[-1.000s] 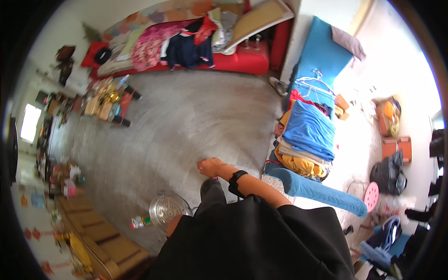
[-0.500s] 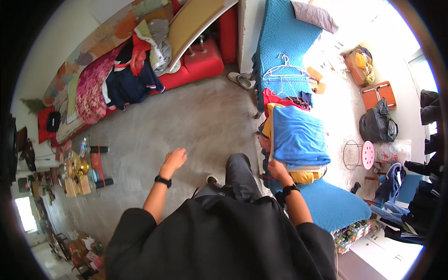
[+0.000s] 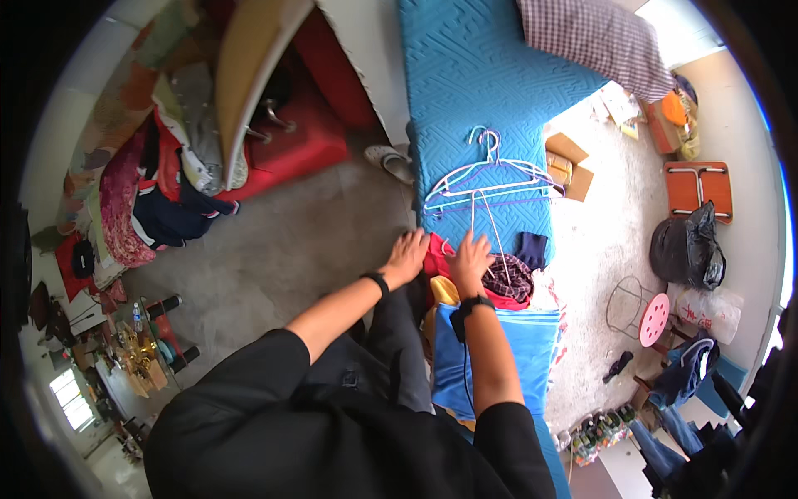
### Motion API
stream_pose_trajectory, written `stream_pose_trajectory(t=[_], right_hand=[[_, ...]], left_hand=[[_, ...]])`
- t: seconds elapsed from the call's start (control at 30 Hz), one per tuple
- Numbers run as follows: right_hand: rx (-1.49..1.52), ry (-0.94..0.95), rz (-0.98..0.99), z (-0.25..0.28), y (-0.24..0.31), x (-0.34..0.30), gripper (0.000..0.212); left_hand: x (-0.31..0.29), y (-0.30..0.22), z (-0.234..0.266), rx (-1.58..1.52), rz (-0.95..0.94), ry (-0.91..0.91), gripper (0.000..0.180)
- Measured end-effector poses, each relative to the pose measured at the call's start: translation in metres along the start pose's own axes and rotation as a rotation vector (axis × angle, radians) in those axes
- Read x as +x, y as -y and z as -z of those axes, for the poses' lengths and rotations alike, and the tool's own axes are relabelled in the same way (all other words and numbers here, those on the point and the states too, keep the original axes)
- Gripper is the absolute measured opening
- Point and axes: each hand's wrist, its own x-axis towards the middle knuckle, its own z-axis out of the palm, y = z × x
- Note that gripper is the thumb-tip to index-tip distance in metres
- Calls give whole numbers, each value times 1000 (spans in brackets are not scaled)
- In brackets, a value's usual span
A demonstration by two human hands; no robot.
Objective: The person hangs clothes on hangers and places them on a rack, then arranges pillows and a blanket on a bed and opens a closet door.
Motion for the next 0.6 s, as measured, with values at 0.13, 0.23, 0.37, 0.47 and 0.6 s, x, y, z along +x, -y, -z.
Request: stream_pose_trajectory(t=[0.13,0.23,0.37,0.47,0.6], right_hand=[[-226,189,23,5,-4,92,102],[-294,190,-60,-2,-14,110,90],[-65,140,-260,-40,-52,99,55],[-16,157,-271,-30,-64,78,52],[42,-116,-369,-22,-78,70,47]], left_hand=[[92,4,-35,267,-24,68,43],[124,15,-52,197,-11,123,42],[149,28,-56,88,-40,145,40],[157,29,-53,43,-1,247,40],[164,23,-41,-165,44,161,40]])
